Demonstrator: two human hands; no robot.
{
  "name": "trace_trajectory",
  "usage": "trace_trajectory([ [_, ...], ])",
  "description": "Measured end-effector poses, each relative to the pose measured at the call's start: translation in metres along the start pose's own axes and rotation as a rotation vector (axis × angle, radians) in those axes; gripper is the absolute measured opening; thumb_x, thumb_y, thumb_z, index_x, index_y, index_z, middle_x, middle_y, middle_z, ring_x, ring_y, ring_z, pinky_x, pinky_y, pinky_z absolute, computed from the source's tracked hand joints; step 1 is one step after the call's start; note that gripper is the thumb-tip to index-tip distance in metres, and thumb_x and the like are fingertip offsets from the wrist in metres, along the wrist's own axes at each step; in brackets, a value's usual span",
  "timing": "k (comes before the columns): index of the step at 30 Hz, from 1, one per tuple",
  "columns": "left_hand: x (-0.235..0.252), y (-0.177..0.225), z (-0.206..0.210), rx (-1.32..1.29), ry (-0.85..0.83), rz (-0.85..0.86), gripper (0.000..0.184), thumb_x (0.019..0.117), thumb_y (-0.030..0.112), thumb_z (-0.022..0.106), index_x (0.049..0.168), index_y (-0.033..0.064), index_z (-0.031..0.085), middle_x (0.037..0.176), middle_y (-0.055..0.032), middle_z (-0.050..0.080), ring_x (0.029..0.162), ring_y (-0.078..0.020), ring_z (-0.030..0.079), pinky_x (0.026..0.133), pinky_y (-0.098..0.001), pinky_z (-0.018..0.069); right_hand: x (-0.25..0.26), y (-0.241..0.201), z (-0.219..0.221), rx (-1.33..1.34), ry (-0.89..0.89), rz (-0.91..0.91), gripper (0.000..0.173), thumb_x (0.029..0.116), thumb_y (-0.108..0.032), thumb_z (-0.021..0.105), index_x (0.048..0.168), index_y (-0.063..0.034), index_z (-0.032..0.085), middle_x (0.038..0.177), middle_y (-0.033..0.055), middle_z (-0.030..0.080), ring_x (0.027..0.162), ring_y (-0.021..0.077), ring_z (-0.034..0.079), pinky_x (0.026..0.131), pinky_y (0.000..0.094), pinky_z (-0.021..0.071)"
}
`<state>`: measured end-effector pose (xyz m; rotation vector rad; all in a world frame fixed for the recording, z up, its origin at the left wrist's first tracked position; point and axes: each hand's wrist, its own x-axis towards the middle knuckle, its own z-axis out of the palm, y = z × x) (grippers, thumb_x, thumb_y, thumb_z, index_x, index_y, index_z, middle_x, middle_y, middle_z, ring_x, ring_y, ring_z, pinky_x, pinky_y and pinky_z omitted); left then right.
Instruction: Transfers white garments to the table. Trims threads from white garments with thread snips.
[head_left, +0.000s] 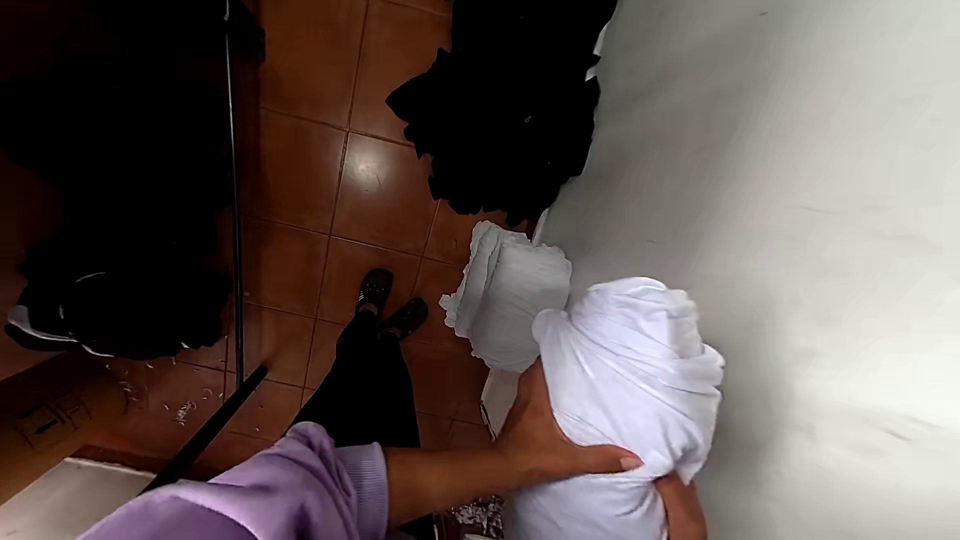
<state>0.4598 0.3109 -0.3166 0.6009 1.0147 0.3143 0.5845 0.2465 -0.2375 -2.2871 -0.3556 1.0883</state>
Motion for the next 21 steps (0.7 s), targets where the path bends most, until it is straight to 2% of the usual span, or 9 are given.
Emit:
trace_trajectory([
  [2,0.04,-0.025,0.009,0.024,0.036,0.07,0.128,0.0619,0.044,0.094,0.157,-0.0072,0.025,0.157,-0.0283,0.038,0.147,-0.0313,0.04,0.121,-0.0414,0.0357,0.048,0.03,-0.005,-0.071,0.007,0.007,0.039,0.1002,0.006,0.033,0.134,0.0255,0.028,0.117,0.0125,0.05,0.108,-0.0124,0.047,0.098,0.0075,0.0375],
  [5,0.104,-0.064,0.016,0.081,0.068,0.102,0.13,0.0619,0.052,0.092,0.159,-0.0044,0.026,0.161,-0.0281,0.031,0.149,-0.0352,0.036,0.121,-0.045,0.0353,0.119,0.072,-0.003,-0.051,-0.014,-0.019,0.035,0.0987,0.007,0.031,0.131,0.0208,0.029,0.111,0.0039,0.052,0.104,-0.0163,0.049,0.095,0.0054,0.0399],
  [8,0.171,-0.109,0.016,0.168,0.122,0.082,0.129,0.0642,0.058,0.089,0.162,0.0037,0.026,0.167,-0.0245,0.023,0.15,-0.0381,0.033,0.118,-0.0521,0.0373,0.192,0.127,0.015,-0.058,-0.04,-0.062,0.036,0.1002,0.003,0.031,0.131,0.0208,0.033,0.11,0.0036,0.055,0.101,-0.0133,0.052,0.094,0.0074,0.0422],
  [10,0.21,-0.138,0.011,0.305,0.149,0.075,0.125,0.0653,0.06,0.088,0.164,0.014,0.027,0.169,-0.0211,0.02,0.153,-0.0399,0.027,0.118,-0.0598,0.034,0.236,0.164,0.042,-0.107,0.002,0.024,0.035,0.1056,-0.011,0.031,0.132,0.0109,0.04,0.111,0.0031,0.058,0.099,-0.0093,0.056,0.091,0.0126,0.0469],
  [13,0.244,-0.173,0.003,0.381,0.187,0.097,0.121,0.0659,0.06,0.088,0.164,0.0217,0.029,0.17,-0.0202,0.018,0.153,-0.0435,0.024,0.113,-0.0687,0.0327,0.279,0.203,0.067,-0.288,0.1,0.143,0.058,0.1119,-0.039,0.026,0.148,0.0051,0.039,0.137,0.016,0.055,0.121,0.0057,0.054,0.106,0.0277,0.043],
  [15,0.248,-0.179,-0.004,0.307,0.163,0.073,0.109,0.0765,0.059,0.082,0.164,0.0236,0.028,0.17,-0.0141,0.02,0.153,-0.0385,0.027,0.111,-0.0663,0.0361,0.277,0.201,0.069,-0.35,0.194,0.126,0.058,0.1128,-0.037,0.026,0.148,0.0069,0.042,0.144,0.0224,0.053,0.131,0.0142,0.053,0.113,0.0336,0.0391],
  [16,0.247,-0.176,-0.01,0.245,0.132,0.058,0.096,0.0872,0.056,0.074,0.164,0.0225,0.028,0.171,-0.012,0.021,0.153,-0.036,0.027,0.112,-0.0664,0.0345,0.271,0.194,0.071,-0.36,0.247,0.102,0.053,0.1128,-0.032,0.027,0.144,0.0065,0.045,0.138,0.0184,0.056,0.125,0.0082,0.055,0.109,0.0274,0.0416],
  [19,0.256,-0.173,-0.022,0.081,0.152,0.069,0.069,0.104,0.045,0.05,0.162,0.0115,0.032,0.166,-0.0153,0.033,0.151,-0.0339,0.034,0.117,-0.063,0.0318,0.254,0.177,0.082,-0.318,0.379,-0.254,0.044,0.1092,-0.012,0.035,0.134,0.023,0.038,0.126,0.026,0.053,0.115,0.0071,0.053,0.102,0.0188,0.0421],
  [21,0.267,-0.165,-0.031,-0.026,0.152,0.028,0.071,0.1044,0.04,0.053,0.162,0.0066,0.027,0.161,-0.0191,0.039,0.148,-0.0333,0.038,0.119,-0.0588,0.0328,0.259,0.173,0.088,-0.421,0.284,-0.62,0.066,0.1088,-0.031,0.039,0.138,0.0279,0.031,0.143,0.0412,0.043,0.14,0.0284,0.045,0.116,0.0306,0.035],
])
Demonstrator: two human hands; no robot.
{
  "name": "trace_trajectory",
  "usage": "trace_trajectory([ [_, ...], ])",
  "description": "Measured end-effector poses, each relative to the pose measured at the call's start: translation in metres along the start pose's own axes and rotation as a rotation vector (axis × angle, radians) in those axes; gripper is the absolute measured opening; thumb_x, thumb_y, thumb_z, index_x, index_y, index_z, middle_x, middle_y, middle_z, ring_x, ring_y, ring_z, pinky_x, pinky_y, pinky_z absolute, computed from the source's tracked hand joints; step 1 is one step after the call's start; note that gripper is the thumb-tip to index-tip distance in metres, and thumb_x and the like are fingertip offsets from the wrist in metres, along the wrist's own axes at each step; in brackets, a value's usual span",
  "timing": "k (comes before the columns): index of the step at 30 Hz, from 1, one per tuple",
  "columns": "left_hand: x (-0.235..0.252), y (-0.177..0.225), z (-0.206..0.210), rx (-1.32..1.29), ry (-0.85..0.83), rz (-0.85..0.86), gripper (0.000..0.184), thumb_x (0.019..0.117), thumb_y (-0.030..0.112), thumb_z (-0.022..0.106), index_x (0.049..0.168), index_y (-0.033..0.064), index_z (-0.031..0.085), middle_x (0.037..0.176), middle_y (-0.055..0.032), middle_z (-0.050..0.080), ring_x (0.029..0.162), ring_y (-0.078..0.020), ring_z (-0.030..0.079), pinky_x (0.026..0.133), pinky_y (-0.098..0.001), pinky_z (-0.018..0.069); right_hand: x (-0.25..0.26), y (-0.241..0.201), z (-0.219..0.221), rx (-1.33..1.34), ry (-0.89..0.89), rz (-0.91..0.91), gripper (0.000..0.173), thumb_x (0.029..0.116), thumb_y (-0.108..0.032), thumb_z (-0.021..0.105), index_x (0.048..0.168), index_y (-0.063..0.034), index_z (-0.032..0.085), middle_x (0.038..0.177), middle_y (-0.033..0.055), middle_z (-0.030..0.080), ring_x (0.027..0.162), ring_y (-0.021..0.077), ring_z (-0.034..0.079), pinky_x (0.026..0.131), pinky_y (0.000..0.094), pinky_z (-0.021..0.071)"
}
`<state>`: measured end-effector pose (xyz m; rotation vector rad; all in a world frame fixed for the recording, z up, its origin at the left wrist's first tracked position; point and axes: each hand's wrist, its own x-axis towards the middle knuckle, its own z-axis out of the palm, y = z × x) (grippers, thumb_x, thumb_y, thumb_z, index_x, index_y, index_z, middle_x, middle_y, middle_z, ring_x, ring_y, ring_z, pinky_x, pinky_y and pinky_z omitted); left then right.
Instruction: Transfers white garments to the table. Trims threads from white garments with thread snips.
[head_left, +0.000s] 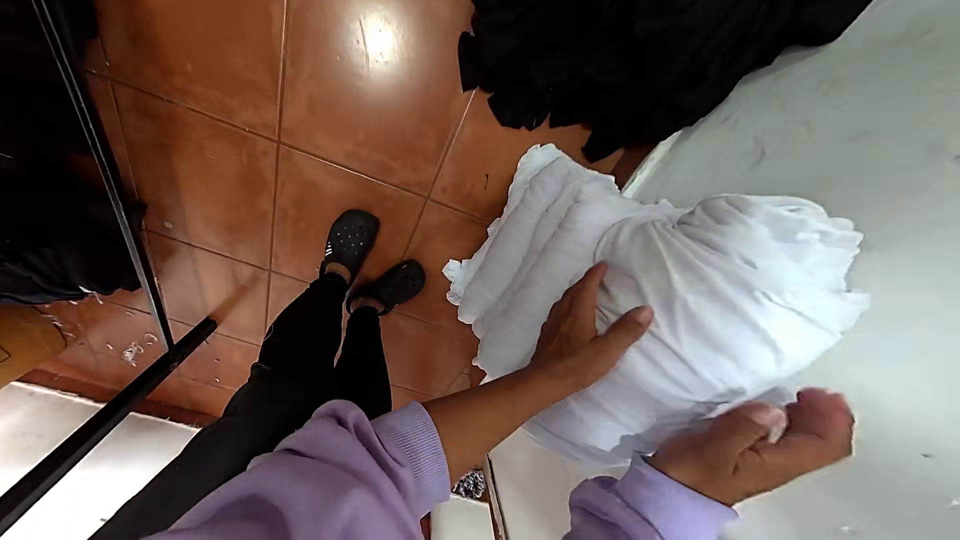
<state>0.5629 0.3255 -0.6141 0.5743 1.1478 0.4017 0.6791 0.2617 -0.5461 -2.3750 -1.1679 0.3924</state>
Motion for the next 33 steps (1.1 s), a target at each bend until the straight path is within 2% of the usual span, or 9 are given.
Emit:
trace_trajectory([
  [3,0.017,0.019,-0.011,-0.123,-0.122,-0.134,0.074,0.1023,0.037,0.063,0.16,0.005,0.03,0.149,-0.0244,0.052,0.138,-0.0347,0.052,0.114,-0.0569,0.0412,0.01,-0.005,0.024,-0.006,-0.135,-0.004,0.115,0.0961,-0.076,0.034,0.154,0.0206,0.01,0.161,0.0398,0.017,0.155,0.0359,0.021,0.127,0.0377,0.0169],
  [5,0.036,0.018,-0.014,-0.179,-0.246,-0.171,0.062,0.1025,0.033,0.063,0.152,0.0001,0.046,0.14,-0.0257,0.059,0.131,-0.0339,0.058,0.112,-0.0558,0.0434,0.007,0.011,0.044,0.08,-0.044,-0.007,0.129,0.0885,-0.083,0.042,0.153,0.0218,0.004,0.161,0.0404,0.017,0.155,0.0331,0.023,0.127,0.0356,0.0191],
  [9,0.062,0.005,-0.019,-0.001,-0.252,-0.144,0.05,0.1075,0.033,0.054,0.139,-0.0053,0.055,0.127,-0.0282,0.065,0.12,-0.0376,0.063,0.105,-0.0578,0.0483,0.006,0.037,0.056,0.059,-0.097,0.047,0.119,0.0943,-0.077,0.039,0.154,0.0196,0.003,0.161,0.039,0.018,0.155,0.0293,0.025,0.127,0.0313,0.0205],
  [12,0.044,0.01,-0.013,0.36,0.027,0.119,0.049,0.1062,0.033,0.055,0.142,-0.0002,0.056,0.135,-0.0194,0.064,0.128,-0.0327,0.06,0.105,-0.0557,0.0489,0.022,0.027,0.045,-0.197,-0.171,0.132,0.093,0.1013,-0.059,0.036,0.156,0.0153,0.021,0.159,0.0386,0.025,0.153,0.0404,0.026,0.126,0.0382,0.0192],
  [14,0.03,0.002,-0.016,0.455,0.19,0.232,0.065,0.0971,0.044,0.063,0.151,0.011,0.051,0.154,-0.0138,0.05,0.146,-0.0355,0.041,0.112,-0.0648,0.0348,0.03,0.009,0.036,-0.371,-0.173,0.104,0.076,0.1048,-0.044,0.042,0.154,0.0127,0.031,0.159,0.0404,0.022,0.15,0.0513,0.024,0.125,0.0483,0.0196],
  [16,0.014,-0.016,-0.022,0.442,0.204,0.128,0.088,0.0883,0.062,0.068,0.161,0.0233,0.038,0.169,-0.0125,0.027,0.156,-0.0395,0.019,0.115,-0.0738,0.0217,0.032,-0.005,0.039,-0.364,-0.105,-0.008,0.076,0.1035,-0.037,0.043,0.153,0.0171,0.026,0.159,0.0422,0.02,0.151,0.0533,0.021,0.126,0.0492,0.0164],
  [22,0.013,-0.061,-0.017,0.352,-0.072,-0.182,0.08,0.0983,0.068,0.047,0.166,0.0398,0.015,0.174,-0.0095,-0.008,0.159,-0.0385,-0.005,0.116,-0.0789,0.0074,0.023,0.053,0.082,-0.17,-0.017,-0.154,0.096,0.1011,-0.06,0.032,0.153,0.0198,0.02,0.159,0.0405,0.022,0.153,0.0448,0.024,0.127,0.0444,0.0178],
  [28,-0.01,-0.043,-0.029,0.417,-0.165,-0.243,0.076,0.1029,0.062,0.045,0.167,0.0358,0.013,0.174,-0.0066,-0.008,0.16,-0.0345,-0.003,0.117,-0.0771,0.0075,0.025,0.054,0.074,-0.165,-0.049,-0.177,0.091,0.1045,-0.055,0.031,0.152,0.0213,0.02,0.159,0.041,0.023,0.153,0.044,0.025,0.128,0.0413,0.017],
  [33,-0.081,-0.026,-0.077,0.586,-0.239,-0.304,0.069,0.1055,0.041,0.055,0.163,0.0126,0.03,0.168,-0.0119,0.031,0.156,-0.0342,0.023,0.119,-0.0679,0.0228,0.024,0.028,0.052,-0.322,-0.189,-0.118,0.08,0.1061,-0.044,0.034,0.154,0.0181,0.019,0.162,0.0373,0.021,0.154,0.0419,0.023,0.128,0.0394,0.0162],
])
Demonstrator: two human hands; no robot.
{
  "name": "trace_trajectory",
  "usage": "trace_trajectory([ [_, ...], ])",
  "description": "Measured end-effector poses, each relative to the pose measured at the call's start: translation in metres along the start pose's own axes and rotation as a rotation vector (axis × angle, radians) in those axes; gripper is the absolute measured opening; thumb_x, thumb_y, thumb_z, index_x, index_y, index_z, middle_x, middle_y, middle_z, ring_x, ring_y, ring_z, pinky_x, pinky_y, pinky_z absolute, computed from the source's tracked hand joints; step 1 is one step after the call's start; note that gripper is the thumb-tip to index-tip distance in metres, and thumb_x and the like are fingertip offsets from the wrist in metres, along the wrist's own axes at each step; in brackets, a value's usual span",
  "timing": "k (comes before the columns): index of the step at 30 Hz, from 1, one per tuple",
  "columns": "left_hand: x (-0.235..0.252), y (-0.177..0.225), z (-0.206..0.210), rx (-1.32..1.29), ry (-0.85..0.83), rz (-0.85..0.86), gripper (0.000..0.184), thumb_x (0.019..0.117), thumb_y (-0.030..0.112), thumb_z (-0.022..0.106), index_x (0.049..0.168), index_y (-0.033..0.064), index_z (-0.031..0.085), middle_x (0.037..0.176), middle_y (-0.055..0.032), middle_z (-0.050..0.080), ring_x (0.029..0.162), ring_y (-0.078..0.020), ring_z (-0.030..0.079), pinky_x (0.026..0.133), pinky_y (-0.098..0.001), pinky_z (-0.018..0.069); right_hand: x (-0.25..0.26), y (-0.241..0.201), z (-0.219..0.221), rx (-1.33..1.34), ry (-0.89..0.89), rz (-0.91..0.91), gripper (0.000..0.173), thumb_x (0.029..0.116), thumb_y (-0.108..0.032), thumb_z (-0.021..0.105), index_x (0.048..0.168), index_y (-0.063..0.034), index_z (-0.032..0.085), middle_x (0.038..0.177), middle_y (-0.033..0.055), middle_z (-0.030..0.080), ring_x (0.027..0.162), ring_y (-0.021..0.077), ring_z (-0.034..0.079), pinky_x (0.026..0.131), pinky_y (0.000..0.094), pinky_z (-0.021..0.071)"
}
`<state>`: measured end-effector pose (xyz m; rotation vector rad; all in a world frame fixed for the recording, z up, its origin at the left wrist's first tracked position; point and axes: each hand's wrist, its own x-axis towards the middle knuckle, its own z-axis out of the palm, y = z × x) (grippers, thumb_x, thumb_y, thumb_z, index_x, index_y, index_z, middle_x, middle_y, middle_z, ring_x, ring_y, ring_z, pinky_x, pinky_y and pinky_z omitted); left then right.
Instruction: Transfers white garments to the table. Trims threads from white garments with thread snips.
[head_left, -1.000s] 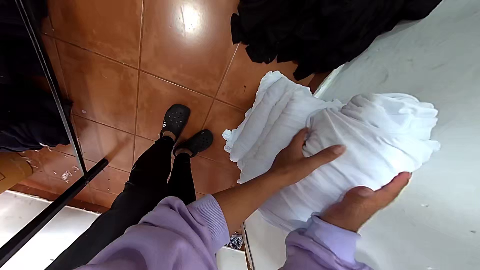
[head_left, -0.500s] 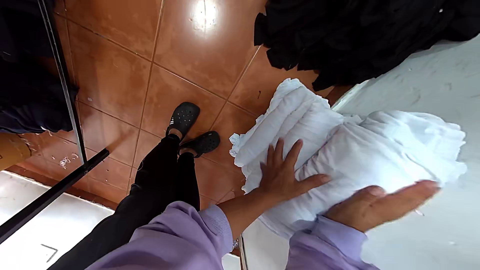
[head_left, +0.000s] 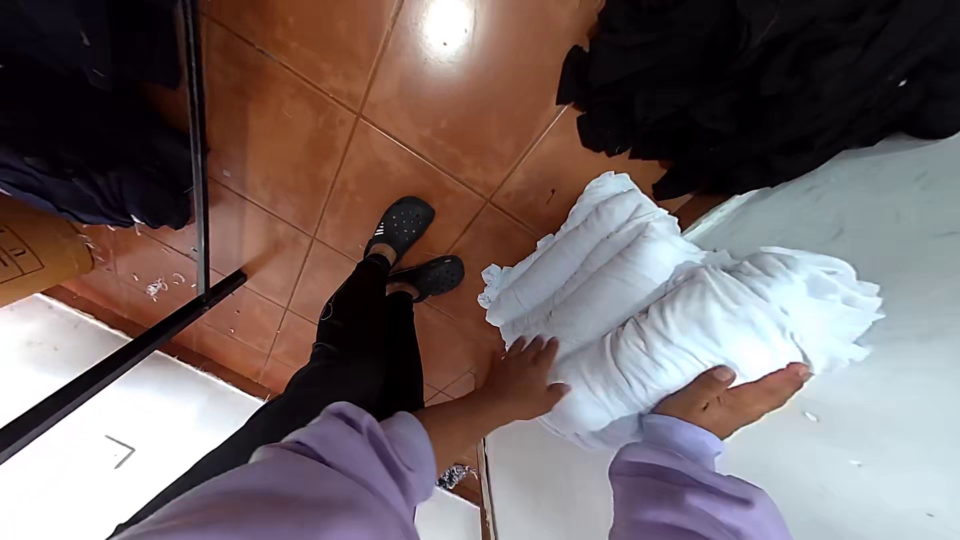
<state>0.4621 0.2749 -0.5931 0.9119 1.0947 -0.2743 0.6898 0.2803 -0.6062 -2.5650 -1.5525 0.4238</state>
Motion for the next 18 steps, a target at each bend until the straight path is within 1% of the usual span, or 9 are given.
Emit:
trace_trajectory([
  [3,-0.057,-0.018,-0.032,0.112,-0.125,-0.06,0.054,0.1058,0.035,0.055,0.151,0.0055,0.049,0.147,-0.0172,0.057,0.143,-0.0364,0.045,0.116,-0.0683,0.028,-0.01,-0.009,-0.016,-0.129,-0.072,0.015,0.077,0.1075,-0.042,0.033,0.155,0.0171,0.02,0.162,0.0368,0.021,0.154,0.0434,0.022,0.128,0.0414,0.0164],
  [5,-0.1,-0.026,-0.058,0.194,-0.131,-0.038,0.048,0.105,0.033,0.056,0.146,0.0068,0.055,0.139,-0.0162,0.063,0.138,-0.0348,0.051,0.117,-0.0693,0.0244,-0.016,-0.02,-0.026,-0.189,-0.128,0.055,0.076,0.1075,-0.04,0.034,0.156,0.0162,0.019,0.162,0.0372,0.019,0.154,0.0458,0.021,0.127,0.0432,0.0164],
  [6,-0.124,-0.029,-0.073,0.241,-0.116,-0.024,0.048,0.1054,0.032,0.056,0.146,0.0077,0.055,0.139,-0.0148,0.063,0.139,-0.0332,0.05,0.119,-0.068,0.0204,-0.02,-0.027,-0.031,-0.212,-0.168,0.093,0.074,0.1075,-0.038,0.037,0.157,0.0146,0.018,0.163,0.0372,0.017,0.154,0.0465,0.019,0.127,0.0439,0.0167],
  [8,-0.173,-0.043,-0.096,0.357,-0.057,0.0,0.05,0.1063,0.034,0.054,0.149,0.0082,0.053,0.144,-0.0132,0.06,0.145,-0.0315,0.044,0.124,-0.064,0.0117,-0.029,-0.035,-0.038,-0.261,-0.269,0.187,0.074,0.1074,-0.036,0.043,0.16,0.0073,0.015,0.165,0.0354,0.013,0.155,0.0463,0.017,0.127,0.0463,0.017],
  [10,-0.217,-0.064,-0.11,0.506,0.03,0.047,0.048,0.1048,0.033,0.057,0.143,0.0044,0.058,0.143,-0.0152,0.061,0.146,-0.0331,0.044,0.126,-0.0601,0.0111,-0.035,-0.041,-0.044,-0.292,-0.346,0.272,0.074,0.1057,-0.03,0.05,0.162,0.0021,0.015,0.165,0.0349,0.013,0.154,0.0469,0.018,0.126,0.0487,0.0178],
  [13,-0.271,-0.08,-0.123,0.574,-0.015,-0.009,0.048,0.1054,0.033,0.055,0.145,0.0068,0.057,0.158,-0.0107,0.047,0.157,-0.0295,0.022,0.123,-0.0673,0.0017,-0.04,-0.066,-0.057,-0.393,-0.506,0.386,0.073,0.1045,-0.024,0.055,0.164,-0.0044,0.017,0.165,0.0348,0.012,0.152,0.0527,0.018,0.123,0.0587,0.0206],
  [15,-0.292,-0.09,-0.125,0.594,-0.059,-0.054,0.05,0.1064,0.035,0.051,0.15,0.0107,0.053,0.167,-0.0048,0.035,0.16,-0.0273,0.009,0.122,-0.0702,0.0002,-0.046,-0.082,-0.063,-0.479,-0.577,0.436,0.072,0.1038,-0.025,0.055,0.165,-0.0115,0.018,0.168,0.0295,0.011,0.153,0.0515,0.018,0.119,0.0641,0.0259],
  [17,-0.302,-0.095,-0.124,0.604,-0.082,-0.099,0.054,0.1069,0.038,0.049,0.155,0.0142,0.047,0.17,-0.001,0.027,0.161,-0.0265,0.002,0.12,-0.0715,-0.0018,-0.056,-0.099,-0.071,-0.5,-0.641,0.468,0.068,0.1047,-0.026,0.053,0.164,-0.0132,0.023,0.169,0.0255,0.011,0.154,0.0492,0.016,0.117,0.0681,0.0254],
  [18,-0.303,-0.096,-0.124,0.613,-0.094,-0.119,0.055,0.1068,0.038,0.049,0.156,0.0151,0.046,0.171,-0.0001,0.024,0.161,-0.0265,0.0,0.12,-0.072,-0.0025,-0.064,-0.11,-0.076,-0.474,-0.676,0.46,0.064,0.1047,-0.025,0.053,0.162,-0.0108,0.029,0.168,0.0265,0.014,0.153,0.0502,0.016,0.116,0.0702,0.0243],
])
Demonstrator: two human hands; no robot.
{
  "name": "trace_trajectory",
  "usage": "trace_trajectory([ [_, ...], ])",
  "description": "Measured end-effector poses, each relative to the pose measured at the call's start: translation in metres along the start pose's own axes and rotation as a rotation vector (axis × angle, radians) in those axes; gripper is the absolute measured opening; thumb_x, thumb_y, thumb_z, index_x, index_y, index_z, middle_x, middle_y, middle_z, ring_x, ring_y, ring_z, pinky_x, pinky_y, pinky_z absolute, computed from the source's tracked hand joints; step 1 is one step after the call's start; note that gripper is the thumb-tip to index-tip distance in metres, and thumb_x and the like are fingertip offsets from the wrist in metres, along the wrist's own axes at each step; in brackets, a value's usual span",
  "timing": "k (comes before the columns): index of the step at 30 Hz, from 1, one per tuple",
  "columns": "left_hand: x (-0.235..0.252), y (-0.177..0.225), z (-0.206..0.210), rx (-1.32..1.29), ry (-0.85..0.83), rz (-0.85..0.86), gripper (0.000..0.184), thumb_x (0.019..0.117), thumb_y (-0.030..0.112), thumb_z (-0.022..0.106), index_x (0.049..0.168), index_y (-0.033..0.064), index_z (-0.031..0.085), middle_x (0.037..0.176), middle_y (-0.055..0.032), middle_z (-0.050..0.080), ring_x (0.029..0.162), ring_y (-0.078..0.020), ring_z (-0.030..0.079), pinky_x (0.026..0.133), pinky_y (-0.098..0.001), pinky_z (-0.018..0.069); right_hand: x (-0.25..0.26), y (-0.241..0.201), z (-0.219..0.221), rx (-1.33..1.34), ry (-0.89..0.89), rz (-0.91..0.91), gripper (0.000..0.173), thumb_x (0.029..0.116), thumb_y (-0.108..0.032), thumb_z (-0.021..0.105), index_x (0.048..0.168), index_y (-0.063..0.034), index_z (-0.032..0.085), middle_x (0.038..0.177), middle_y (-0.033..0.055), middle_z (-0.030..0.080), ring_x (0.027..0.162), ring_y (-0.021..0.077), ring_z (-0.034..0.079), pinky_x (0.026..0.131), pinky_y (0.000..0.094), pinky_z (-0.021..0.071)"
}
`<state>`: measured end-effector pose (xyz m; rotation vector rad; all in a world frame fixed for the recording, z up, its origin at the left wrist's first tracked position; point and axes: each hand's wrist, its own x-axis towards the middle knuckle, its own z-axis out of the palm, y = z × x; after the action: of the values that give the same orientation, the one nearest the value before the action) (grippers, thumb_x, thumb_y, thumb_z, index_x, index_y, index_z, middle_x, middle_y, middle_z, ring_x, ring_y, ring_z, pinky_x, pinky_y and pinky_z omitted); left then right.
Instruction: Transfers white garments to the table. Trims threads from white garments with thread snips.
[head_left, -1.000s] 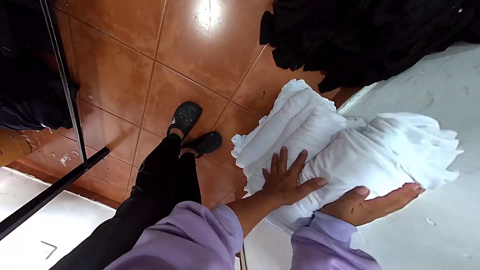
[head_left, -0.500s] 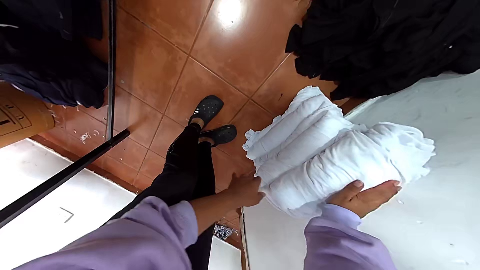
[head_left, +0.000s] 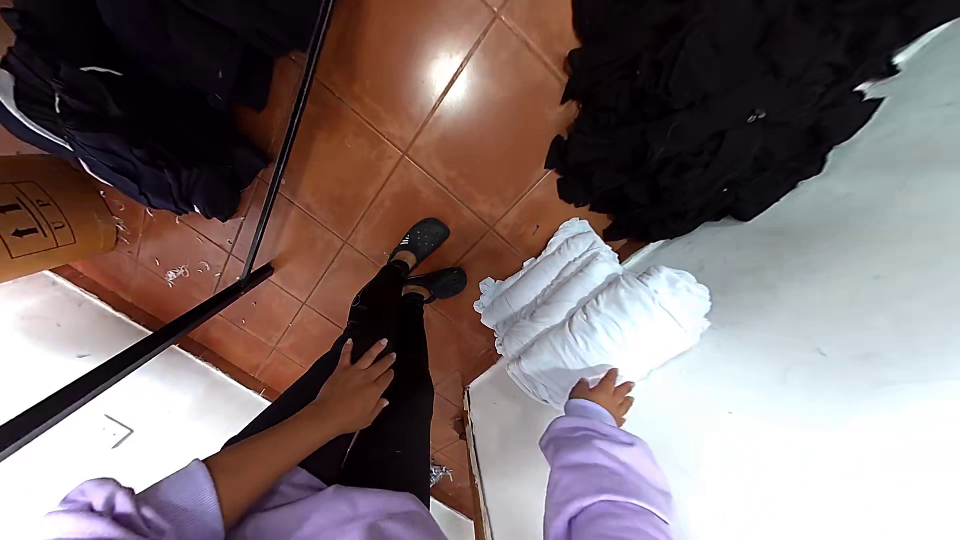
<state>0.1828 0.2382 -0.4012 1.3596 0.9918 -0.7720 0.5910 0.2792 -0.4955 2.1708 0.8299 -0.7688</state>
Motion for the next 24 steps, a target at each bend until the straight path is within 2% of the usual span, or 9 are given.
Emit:
trace_trajectory([
  [2,0.0,-0.001,0.0,0.017,-0.016,-0.011,0.055,0.1059,0.039,0.052,0.154,0.0148,0.048,0.171,-0.0007,0.024,0.161,-0.0284,-0.001,0.119,-0.0738,-0.0016,-0.04,-0.011,-0.001,-0.006,-0.095,-0.126,0.055,0.1049,-0.022,0.053,0.155,-0.0035,0.042,0.163,0.0303,0.027,0.151,0.0537,0.019,0.115,0.0731,0.0233],
  [4,-0.001,-0.005,-0.001,0.018,-0.027,-0.019,0.054,0.1053,0.04,0.053,0.154,0.0156,0.049,0.171,-0.0008,0.024,0.16,-0.0297,-0.001,0.119,-0.0745,-0.0012,-0.09,-0.023,0.005,-0.061,-0.247,-0.262,0.05,0.1058,-0.023,0.052,0.15,-0.0014,0.049,0.158,0.028,0.04,0.15,0.0502,0.028,0.12,0.0638,0.0262],
  [7,-0.014,-0.014,-0.004,-0.027,-0.025,-0.03,0.049,0.1062,0.039,0.05,0.15,0.0172,0.054,0.171,0.0008,0.026,0.16,-0.03,0.001,0.119,-0.0741,0.0015,-0.174,-0.036,0.038,0.034,-0.448,-0.442,0.05,0.1069,-0.024,0.052,0.149,0.0033,0.048,0.151,0.028,0.048,0.144,0.0422,0.042,0.121,0.0517,0.0314],
  [9,-0.028,-0.018,-0.002,-0.043,-0.039,-0.031,0.051,0.1063,0.041,0.049,0.152,0.0183,0.052,0.172,0.0015,0.022,0.16,-0.0316,-0.001,0.118,-0.0758,0.0014,-0.224,-0.033,0.07,0.074,-0.536,-0.549,0.062,0.1054,-0.033,0.053,0.154,0.0027,0.04,0.155,0.0273,0.044,0.145,0.0397,0.043,0.121,0.0527,0.0331],
  [12,-0.053,-0.016,0.006,-0.06,-0.042,-0.023,0.057,0.1035,0.046,0.053,0.154,0.0211,0.049,0.173,0.0009,0.016,0.159,-0.0381,-0.005,0.113,-0.0813,0.0021,-0.283,-0.027,0.082,0.014,-0.652,-0.594,0.085,0.1024,-0.049,0.055,0.163,-0.0034,0.017,0.167,0.0304,0.008,0.155,0.0472,0.016,0.126,0.0561,0.0173],
  [15,-0.079,-0.022,0.021,-0.119,-0.029,-0.023,0.063,0.1,0.053,0.058,0.157,0.0267,0.046,0.174,0.0023,0.009,0.158,-0.0411,-0.009,0.11,-0.0833,0.0068,-0.302,-0.01,0.102,-0.069,-0.636,-0.711,0.077,0.1021,-0.046,0.057,0.162,-0.0067,0.028,0.166,0.031,0.015,0.153,0.0493,0.021,0.124,0.0564,0.0205],
  [18,-0.107,-0.053,0.063,-0.313,0.037,-0.046,0.074,0.0953,0.058,0.064,0.159,0.0298,0.041,0.175,-0.0024,0.005,0.158,-0.0425,-0.002,0.116,-0.0752,0.0177,-0.299,0.007,0.141,-0.113,-0.781,-0.678,0.062,0.1099,-0.032,0.045,0.163,-0.0099,0.023,0.167,0.0275,0.015,0.155,0.0421,0.02,0.126,0.0551,0.0182],
  [21,-0.142,-0.107,0.141,-0.629,0.206,-0.036,0.083,0.095,0.061,0.063,0.162,0.0202,0.034,0.172,-0.0165,0.012,0.157,-0.0379,0.018,0.124,-0.057,0.0238,-0.33,0.001,0.142,-0.24,-0.769,-0.629,0.066,0.1094,-0.04,0.044,0.163,-0.0066,0.024,0.164,0.0271,0.026,0.154,0.0396,0.026,0.126,0.0532,0.0177],
  [24,-0.197,-0.147,0.221,-0.981,0.236,-0.067,0.086,0.1026,0.061,0.048,0.166,0.0126,0.017,0.171,-0.0158,0.018,0.158,-0.0287,0.019,0.128,-0.0499,0.0166,-0.379,-0.015,0.121,-0.435,-0.806,-0.547,0.084,0.1054,-0.052,0.048,0.163,-0.0019,0.014,0.163,0.0264,0.03,0.153,0.0363,0.028,0.126,0.0501,0.0175],
])
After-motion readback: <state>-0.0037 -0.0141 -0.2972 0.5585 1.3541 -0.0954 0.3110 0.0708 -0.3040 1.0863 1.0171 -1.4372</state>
